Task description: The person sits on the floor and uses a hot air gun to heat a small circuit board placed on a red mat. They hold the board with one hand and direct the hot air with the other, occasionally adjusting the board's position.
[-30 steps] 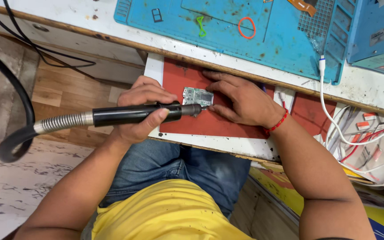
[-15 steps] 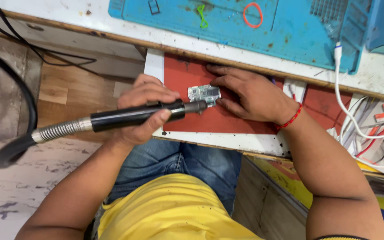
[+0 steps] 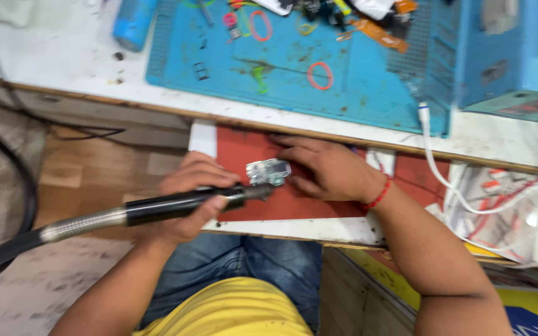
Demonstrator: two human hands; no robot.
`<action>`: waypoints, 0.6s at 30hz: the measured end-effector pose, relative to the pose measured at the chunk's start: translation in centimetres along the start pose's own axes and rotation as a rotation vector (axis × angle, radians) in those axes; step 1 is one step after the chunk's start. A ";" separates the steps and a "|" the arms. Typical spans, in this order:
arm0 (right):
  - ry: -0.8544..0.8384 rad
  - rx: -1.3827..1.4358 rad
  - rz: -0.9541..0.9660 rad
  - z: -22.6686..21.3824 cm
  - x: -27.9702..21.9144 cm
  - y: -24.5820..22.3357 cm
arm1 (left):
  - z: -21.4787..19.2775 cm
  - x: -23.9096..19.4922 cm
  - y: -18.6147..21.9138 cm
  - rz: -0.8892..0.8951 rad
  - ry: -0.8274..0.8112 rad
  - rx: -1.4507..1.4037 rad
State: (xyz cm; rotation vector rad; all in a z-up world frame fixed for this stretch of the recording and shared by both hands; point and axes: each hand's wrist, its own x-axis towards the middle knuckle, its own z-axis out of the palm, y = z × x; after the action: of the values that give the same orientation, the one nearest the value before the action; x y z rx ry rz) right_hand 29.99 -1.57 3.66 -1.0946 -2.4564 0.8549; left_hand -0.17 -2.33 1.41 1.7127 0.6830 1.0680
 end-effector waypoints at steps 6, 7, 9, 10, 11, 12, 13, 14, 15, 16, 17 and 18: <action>0.006 0.038 0.024 0.3 -0.4 0.8 | 0.2 -0.6 -0.7 0.002 0.073 -0.033; 0.009 0.041 0.010 0.6 -0.6 0.7 | 0.4 -1.0 -0.7 -0.029 0.124 -0.037; -0.005 0.049 0.045 0.5 -0.7 0.6 | 0.5 -1.1 -1.2 -0.077 0.244 -0.028; -0.008 0.045 0.053 0.3 -0.5 0.7 | 0.4 -1.0 -1.4 -0.055 0.234 -0.023; 0.002 0.030 0.034 0.0 -0.4 0.8 | 0.3 -0.7 -1.5 -0.032 0.224 -0.017; 0.010 0.024 0.019 0.0 -0.4 0.7 | 0.2 -0.8 -1.5 -0.019 0.210 -0.012; 0.019 0.018 0.004 0.1 -0.5 0.6 | 0.1 -0.9 -1.5 -0.010 0.159 -0.025; 0.013 0.019 0.017 0.2 -0.5 0.4 | 0.0 -1.1 -1.4 -0.004 0.112 -0.035; 0.007 0.021 0.029 0.4 -0.5 0.3 | 0.0 -1.4 -1.3 0.002 0.065 -0.046; 0.008 0.016 0.041 0.3 -0.5 0.2 | 0.1 -1.4 -1.2 -0.020 0.124 -0.079; 0.020 0.003 0.011 0.2 -0.5 0.0 | 0.4 -1.3 -1.1 -0.041 0.183 -0.112; 0.041 -0.017 -0.023 0.0 -0.3 0.1 | 0.3 -0.8 -1.2 -0.052 0.238 -0.142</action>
State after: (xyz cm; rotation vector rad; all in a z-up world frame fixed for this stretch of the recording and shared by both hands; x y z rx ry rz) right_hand 30.23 -1.73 3.63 -1.0772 -2.4420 0.7981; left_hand -0.25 -2.72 -0.02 1.4537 0.7770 1.2658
